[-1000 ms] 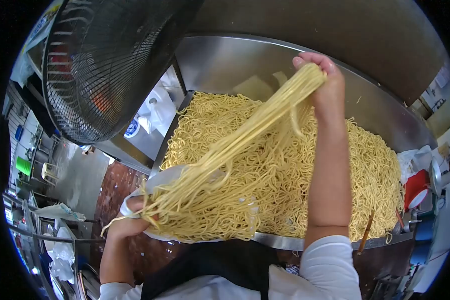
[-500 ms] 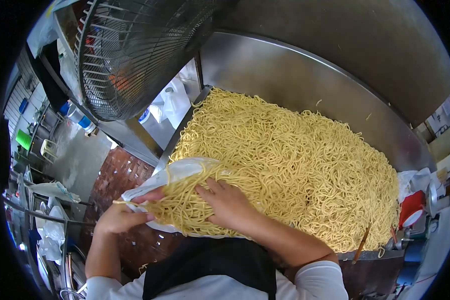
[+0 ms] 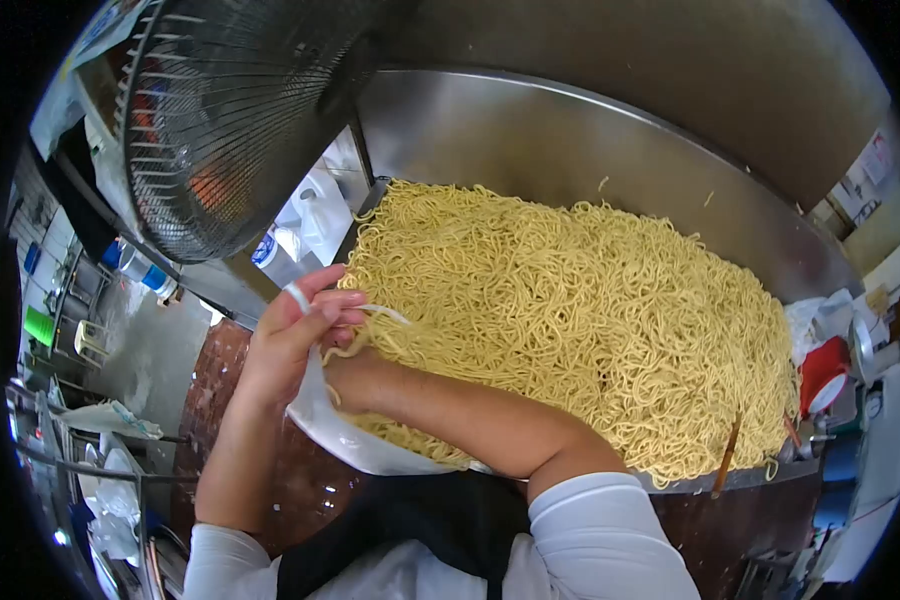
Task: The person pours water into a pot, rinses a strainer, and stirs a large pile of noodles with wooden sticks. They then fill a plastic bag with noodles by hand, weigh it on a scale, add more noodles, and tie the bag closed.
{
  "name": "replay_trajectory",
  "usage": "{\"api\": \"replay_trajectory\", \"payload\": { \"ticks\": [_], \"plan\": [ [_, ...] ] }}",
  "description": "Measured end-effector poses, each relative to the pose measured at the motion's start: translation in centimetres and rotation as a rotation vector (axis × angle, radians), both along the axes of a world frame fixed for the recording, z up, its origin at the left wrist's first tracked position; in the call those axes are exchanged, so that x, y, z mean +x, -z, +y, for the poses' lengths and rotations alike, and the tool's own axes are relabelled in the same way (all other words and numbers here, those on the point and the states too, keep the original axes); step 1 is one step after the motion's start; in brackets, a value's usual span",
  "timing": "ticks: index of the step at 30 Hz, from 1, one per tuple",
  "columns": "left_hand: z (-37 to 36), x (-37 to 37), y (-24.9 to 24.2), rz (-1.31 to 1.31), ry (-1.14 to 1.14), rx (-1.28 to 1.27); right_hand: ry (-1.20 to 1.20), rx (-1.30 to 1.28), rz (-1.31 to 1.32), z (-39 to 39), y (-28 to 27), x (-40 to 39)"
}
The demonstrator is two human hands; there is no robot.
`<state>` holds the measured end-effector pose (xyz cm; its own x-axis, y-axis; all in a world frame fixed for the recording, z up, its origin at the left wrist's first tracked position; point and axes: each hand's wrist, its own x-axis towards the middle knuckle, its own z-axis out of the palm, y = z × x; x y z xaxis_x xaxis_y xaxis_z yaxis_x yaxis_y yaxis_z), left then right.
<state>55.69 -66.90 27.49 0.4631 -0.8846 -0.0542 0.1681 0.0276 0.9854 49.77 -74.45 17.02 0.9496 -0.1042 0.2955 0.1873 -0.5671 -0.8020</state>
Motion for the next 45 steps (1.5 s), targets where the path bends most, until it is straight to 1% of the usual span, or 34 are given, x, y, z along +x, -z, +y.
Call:
{"api": "replay_trajectory", "payload": {
  "ticks": [1,2,4,6,7,8,10,11,12,13,15,16,18,19,20,21,22,23,24,26,27,28,30,32,33,35,36,37,39,40,41,42,43,45],
  "plan": [
    [0.3,0.6,0.2,-0.001,0.018,0.011,-0.149,-0.429,0.071,-1.1,-2.8,-1.5],
    [0.7,1.2,0.4,-0.014,-0.021,0.01,-0.271,-0.472,0.388,-1.8,-6.3,-1.5],
    [1.5,2.1,0.5,0.01,-0.061,0.01,-0.299,-0.332,0.397,-4.5,-7.8,-2.2],
    [1.5,1.9,1.5,-0.033,-0.01,-0.052,-0.274,-0.028,0.365,-9.5,-7.7,-3.2],
    [1.4,1.9,2.2,-0.091,0.053,-0.11,-0.117,0.029,0.35,-11.6,-7.3,-4.3],
    [1.0,1.8,3.1,-0.249,0.217,-0.043,0.041,0.087,0.33,-13.3,-6.7,-5.5],
    [-1.6,-0.6,2.8,-0.859,0.538,0.185,0.253,0.168,0.243,-15.1,-4.1,-8.4],
    [-3.2,-1.8,4.1,-0.948,0.587,0.373,0.255,0.168,0.247,-15.5,-2.8,-9.7],
    [-4.7,-2.5,6.3,-1.033,0.634,0.561,0.226,0.282,0.311,-15.6,-1.7,-11.1],
    [-6.3,-2.4,8.3,-1.033,0.638,0.554,0.199,0.393,0.372,-15.3,-0.9,-12.3],
    [-9.8,-2.3,10.6,-0.935,0.754,0.92,0.263,0.412,0.377,-13.7,0.0,-14.7],
    [-10.6,-2.3,10.9,-0.951,0.768,0.907,0.319,0.438,0.382,-13.1,0.4,-15.9],
    [-10.7,-1.8,11.2,-0.904,0.639,0.74,0.41,0.4,0.357,-12.1,0.7,-17.7],
    [-10.5,-1.5,11.1,-0.922,0.656,0.734,0.477,0.36,0.336,-11.5,0.6,-18.2],
    [-10.0,-1.1,11.0,-0.605,0.561,0.499,0.546,0.19,0.243,-10.6,-0.6,-18.3],
    [-9.8,-1.3,10.1,-0.288,0.463,0.27,0.569,0.196,0.226,-10.1,-1.4,-17.8],
    [-9.4,-1.6,9.1,-0.304,0.485,0.271,0.611,-0.028,0.047,-9.6,-2.1,-16.9],
    [-8.7,-2.3,6.9,-0.11,0.486,0.152,0.648,-0.257,-0.126,-9.3,-2.5,-16.0],
    [-8.1,-2.8,5.2,0.089,0.481,0.033,0.67,-0.258,-0.13,-9.3,-2.4,-14.8],
    [-6.6,-3.2,3.8,0.093,0.498,0.103,0.631,-0.015,-0.252,-10.4,-1.5,-11.9],
    [-6.0,-3.3,3.6,0.1,0.494,0.175,0.546,0.546,-0.344,-11.8,0.0,-10.0],
    [-5.7,-3.8,3.6,0.113,0.469,0.16,0.42,1.106,-0.42,-13.2,1.3,-8.1],
    [-5.3,-3.8,4.9,0.084,0.472,0.181,0.731,1.097,-0.492,-14.5,1.8,-5.3],
    [-4.6,-3.8,5.2,0.071,0.474,0.195,0.646,1.54,-0.741,-17.0,3.5,-3.6],
    [-4.3,-3.6,5.2,0.076,0.463,0.195,0.641,1.543,-0.729,-17.7,2.4,-3.3],
    [-3.5,-3.1,5.3,-0.037,0.549,0.132,0.936,1.669,-0.775,-19.8,0.6,-3.8],
    [-3.1,-3.0,4.4,-0.031,0.533,0.14,0.998,1.613,-0.701,-21.5,0.7,-4.3],
    [-2.7,-2.8,2.9,-0.097,0.541,0.231,1.054,1.557,-0.628,-24.1,1.5,-5.2],
    [-1.9,-2.1,2.8,-0.159,0.539,0.334,1.308,0.553,-0.03,-39.9,17.8,-6.2],
    [-1.6,-1.1,4.2,-0.43,0.502,0.287,1.318,0.95,-0.134,-34.1,8.7,-8.2],
    [-1.3,-0.2,5.4,-0.702,0.463,0.236,1.36,1.339,-0.282,-27.0,-2.4,-10.3],
    [-0.8,0.5,6.1,-0.871,0.439,0.383,1.333,1.381,-0.376,-28.6,-0.6,-10.8],
    [-0.6,0.6,5.4,-0.868,0.43,0.394,1.301,1.42,-0.468,-30.8,1.3,-11.7],
    [-0.3,0.8,3.3,-1.334,0.514,0.61,1.282,1.418,-0.489,-32.1,2.5,-12.5]
  ]
}}
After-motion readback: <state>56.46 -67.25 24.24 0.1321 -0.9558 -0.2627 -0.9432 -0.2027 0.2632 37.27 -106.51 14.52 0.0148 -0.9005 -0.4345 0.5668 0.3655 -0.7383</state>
